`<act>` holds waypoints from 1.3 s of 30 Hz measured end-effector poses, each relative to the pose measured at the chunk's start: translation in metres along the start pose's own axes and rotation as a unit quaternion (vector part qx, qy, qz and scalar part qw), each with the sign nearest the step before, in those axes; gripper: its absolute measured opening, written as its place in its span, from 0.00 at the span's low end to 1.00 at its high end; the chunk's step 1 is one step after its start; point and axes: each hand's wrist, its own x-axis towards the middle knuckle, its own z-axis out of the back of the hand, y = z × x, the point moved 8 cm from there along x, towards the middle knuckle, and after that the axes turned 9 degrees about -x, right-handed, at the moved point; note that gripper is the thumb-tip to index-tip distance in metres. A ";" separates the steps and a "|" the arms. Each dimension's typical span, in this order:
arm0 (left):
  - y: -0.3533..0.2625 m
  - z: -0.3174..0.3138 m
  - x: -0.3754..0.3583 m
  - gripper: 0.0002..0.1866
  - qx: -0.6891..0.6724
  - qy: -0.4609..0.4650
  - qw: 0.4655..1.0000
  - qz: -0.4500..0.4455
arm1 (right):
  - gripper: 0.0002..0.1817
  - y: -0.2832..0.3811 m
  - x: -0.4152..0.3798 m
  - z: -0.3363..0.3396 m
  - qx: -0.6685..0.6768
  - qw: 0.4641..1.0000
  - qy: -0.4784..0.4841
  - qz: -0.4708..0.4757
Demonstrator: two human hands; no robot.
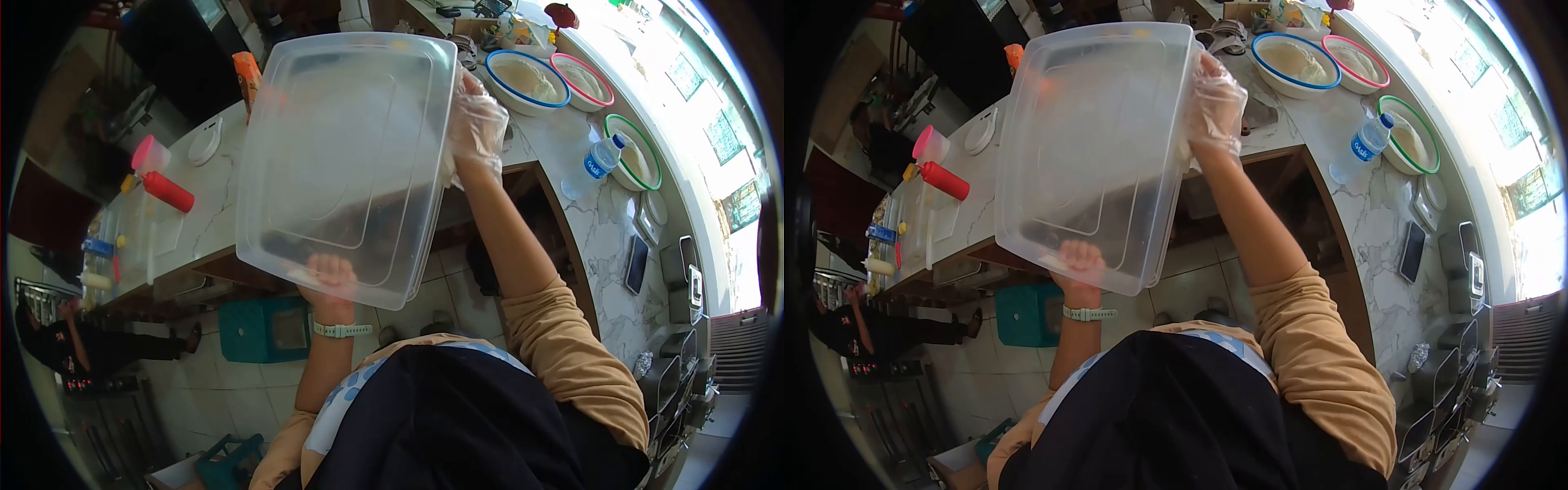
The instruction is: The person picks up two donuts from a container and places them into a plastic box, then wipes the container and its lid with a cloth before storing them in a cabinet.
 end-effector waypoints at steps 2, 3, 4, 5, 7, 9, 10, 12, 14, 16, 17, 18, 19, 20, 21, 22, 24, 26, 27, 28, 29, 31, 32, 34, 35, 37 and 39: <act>-0.004 -0.003 0.005 0.35 -0.010 0.006 1.000 0.003 | 0.12 0.003 -0.037 -0.003 -0.003 0.998 -0.051 0.024; -0.005 -0.005 0.006 0.36 -0.018 0.009 1.000 0.007 | 0.12 0.007 -0.059 -0.006 0.002 0.997 -0.073 0.020; -0.006 -0.006 0.006 0.36 -0.019 0.007 1.000 0.005 | 0.13 -0.001 -0.078 -0.013 0.027 0.997 -0.064 -0.027; -0.009 -0.006 0.007 0.37 -0.019 -0.004 1.000 -0.007 | 0.14 -0.009 -0.095 -0.017 0.053 0.994 -0.056 -0.074; -0.016 -0.005 0.008 0.37 -0.016 -0.012 1.000 -0.017 | 0.17 0.013 -0.115 -0.013 -0.025 0.999 0.002 0.027; -0.028 -0.003 0.012 0.37 -0.035 0.025 0.999 -0.030 | 0.20 0.035 -0.123 -0.020 -0.104 0.984 0.056 0.131; -0.032 0.002 0.015 0.37 -0.035 0.025 0.999 -0.029 | 0.22 0.040 -0.124 -0.018 -0.091 0.986 0.048 0.135; -0.030 0.006 0.018 0.36 -0.034 0.045 0.998 0.017 | 0.22 0.054 -0.119 -0.011 -0.119 0.976 0.041 0.176; -0.034 0.007 0.015 0.36 -0.018 0.065 0.997 0.025 | 0.21 0.064 -0.104 -0.007 -0.116 0.968 0.073 0.208; -0.032 -0.002 0.011 0.36 -0.001 0.085 0.996 0.032 | 0.15 0.068 -0.088 -0.011 -0.150 0.950 0.102 0.254; -0.031 -0.015 0.005 0.36 -0.018 0.109 0.993 0.037 | 0.15 0.067 -0.079 -0.010 -0.151 0.950 0.102 0.253; -0.030 -0.026 0.001 0.35 -0.035 0.133 0.990 0.041 | 0.11 0.068 -0.070 -0.012 -0.217 0.929 0.113 0.278; -0.031 -0.028 0.001 0.35 -0.035 0.133 0.990 0.043 | 0.07 0.070 -0.063 -0.015 -0.281 0.903 0.123 0.300; -0.031 -0.033 -0.001 0.33 -0.023 0.156 0.985 0.071 | 0.03 0.090 -0.061 -0.011 -0.226 0.890 0.098 0.384; -0.030 -0.037 -0.004 0.30 -0.012 0.179 0.979 0.099 | 0.04 0.060 -0.030 -0.004 0.006 0.994 0.107 0.013; -0.030 -0.035 -0.005 0.30 -0.010 0.178 0.979 0.100 | 0.05 0.061 -0.011 -0.007 -0.104 0.975 0.122 0.155; -0.033 -0.032 -0.005 0.34 -0.020 0.164 0.982 0.088 | 0.05 0.057 -0.012 -0.010 -0.303 0.920 0.152 0.199; -0.042 -0.037 -0.003 0.31 -0.002 0.162 0.985 0.052 | 0.06 0.065 -0.056 -0.021 -0.415 0.823 0.199 0.332; -0.049 -0.039 -0.001 0.29 0.013 0.157 0.987 0.015 | 0.08 0.067 -0.090 -0.035 -0.513 0.689 0.241 0.452; -0.052 -0.037 0.000 0.29 0.012 0.158 0.987 0.015 | 0.08 0.057 -0.105 -0.029 -0.406 0.796 0.258 0.367; -0.051 -0.037 0.001 0.28 0.010 0.175 0.984 0.034 | 0.08 0.051 -0.109 -0.026 -0.287 0.878 0.266 0.275; -0.048 -0.031 0.002 0.28 0.010 0.188 0.981 0.055 | 0.06 0.061 -0.105 -0.029 -0.365 0.779 0.243 0.447; -0.043 -0.021 0.000 0.29 0.028 0.146 0.987 0.064 | 0.05 0.040 -0.085 -0.040 -0.541 0.656 0.134 0.509; -0.039 -0.010 -0.005 0.30 0.051 0.102 0.990 0.078 | 0.05 0.034 -0.041 -0.033 -0.537 0.689 0.099 0.475; -0.038 -0.010 -0.005 0.30 0.021 0.105 0.991 0.082 | 0.07 0.054 -0.014 -0.014 -0.350 0.838 0.169 0.382; -0.037 -0.012 -0.007 0.30 -0.010 0.108 0.990 0.087 | 0.07 0.066 -0.022 -0.017 -0.409 0.782 0.182 0.432; -0.046 -0.012 -0.005 0.30 -0.034 0.082 0.994 0.059 | 0.07 0.070 -0.096 -0.029 -0.578 0.462 0.136 0.659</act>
